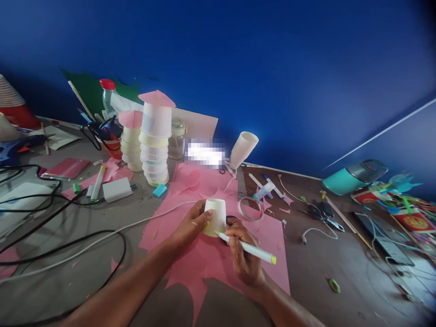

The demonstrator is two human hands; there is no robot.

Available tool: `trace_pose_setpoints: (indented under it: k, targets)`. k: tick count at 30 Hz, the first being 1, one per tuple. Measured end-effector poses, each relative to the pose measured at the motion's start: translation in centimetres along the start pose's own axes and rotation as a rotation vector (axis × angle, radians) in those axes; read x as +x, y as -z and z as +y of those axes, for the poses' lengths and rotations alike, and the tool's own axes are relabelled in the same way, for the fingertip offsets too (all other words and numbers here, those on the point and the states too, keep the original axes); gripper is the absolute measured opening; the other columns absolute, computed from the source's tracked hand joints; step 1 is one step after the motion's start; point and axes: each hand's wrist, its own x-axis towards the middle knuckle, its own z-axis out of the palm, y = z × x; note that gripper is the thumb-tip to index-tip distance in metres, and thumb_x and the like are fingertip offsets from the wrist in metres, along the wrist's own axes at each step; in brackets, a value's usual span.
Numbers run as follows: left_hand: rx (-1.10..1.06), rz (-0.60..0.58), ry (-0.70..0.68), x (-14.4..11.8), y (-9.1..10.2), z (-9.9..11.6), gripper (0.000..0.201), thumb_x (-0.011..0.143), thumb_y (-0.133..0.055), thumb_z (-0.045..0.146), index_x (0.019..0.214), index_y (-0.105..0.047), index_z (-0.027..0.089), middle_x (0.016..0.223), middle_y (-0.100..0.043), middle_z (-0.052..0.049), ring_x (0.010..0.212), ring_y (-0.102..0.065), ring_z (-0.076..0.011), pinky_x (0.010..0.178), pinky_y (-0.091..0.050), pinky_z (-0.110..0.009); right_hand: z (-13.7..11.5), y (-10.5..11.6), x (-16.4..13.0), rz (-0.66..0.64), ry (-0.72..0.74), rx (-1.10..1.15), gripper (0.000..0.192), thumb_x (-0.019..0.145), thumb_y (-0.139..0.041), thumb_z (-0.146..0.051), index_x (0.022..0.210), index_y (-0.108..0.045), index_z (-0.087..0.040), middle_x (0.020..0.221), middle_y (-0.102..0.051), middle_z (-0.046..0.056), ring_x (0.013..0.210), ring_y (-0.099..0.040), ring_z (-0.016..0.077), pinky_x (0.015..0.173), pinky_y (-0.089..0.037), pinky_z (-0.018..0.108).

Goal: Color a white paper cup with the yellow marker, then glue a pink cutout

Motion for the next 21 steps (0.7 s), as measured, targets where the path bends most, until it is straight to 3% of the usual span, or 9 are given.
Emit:
trace_pose_setpoints:
  k: [5,11,16,21]
  targets:
    - [0.011,0.016,0.000,-0.07,-0.15,0.16,0.039,0.080,-0.070,0.042,0.110,-0.066,0.017,0.090,-0.067,-0.003,0.075,-0.057,-0.0175,0.067,-0.043,-0.028,-0.38,0.07,0.19,-0.052,0.031,-0.006,0.018,0.098,-0.044,-0.023,0.088,-0.060,-0.024,0.069,-0.058,-0.001,0.067,-0.060,0.0191,0.080,-0.052,0.042]
    - [-0.015,-0.043,-0.012,0.02,0.05,-0.23,0.042,0.083,-0.071,0.042,0.115,-0.065,0.016,0.099,-0.070,-0.006,0.081,-0.060,-0.0183,0.070,-0.045,-0.027,-0.36,0.09,0.25,-0.014,0.024,-0.018,0.017,0.097,-0.044,-0.019,0.090,-0.059,-0.023,0.072,-0.061,0.001,0.072,-0.062,0.0200,0.075,-0.052,0.038]
    - [-0.036,-0.037,-0.023,0.30,0.21,-0.62,0.048,0.080,-0.074,0.044,0.116,-0.064,0.014,0.104,-0.070,-0.008,0.081,-0.060,-0.0183,0.069,-0.045,-0.027,-0.45,0.13,0.27,-0.056,0.051,-0.031,0.018,0.097,-0.045,-0.021,0.088,-0.060,-0.023,0.068,-0.058,-0.002,0.063,-0.058,0.0167,0.083,-0.052,0.042]
    - [-0.025,-0.041,-0.014,0.22,0.06,-0.26,0.051,0.078,-0.077,0.045,0.115,-0.064,0.013,0.105,-0.069,-0.009,0.081,-0.061,-0.0188,0.068,-0.046,-0.028,-0.39,0.23,0.22,-0.005,0.039,-0.032,0.017,0.097,-0.044,-0.019,0.092,-0.059,-0.023,0.074,-0.061,0.001,0.070,-0.060,0.0186,0.076,-0.053,0.039]
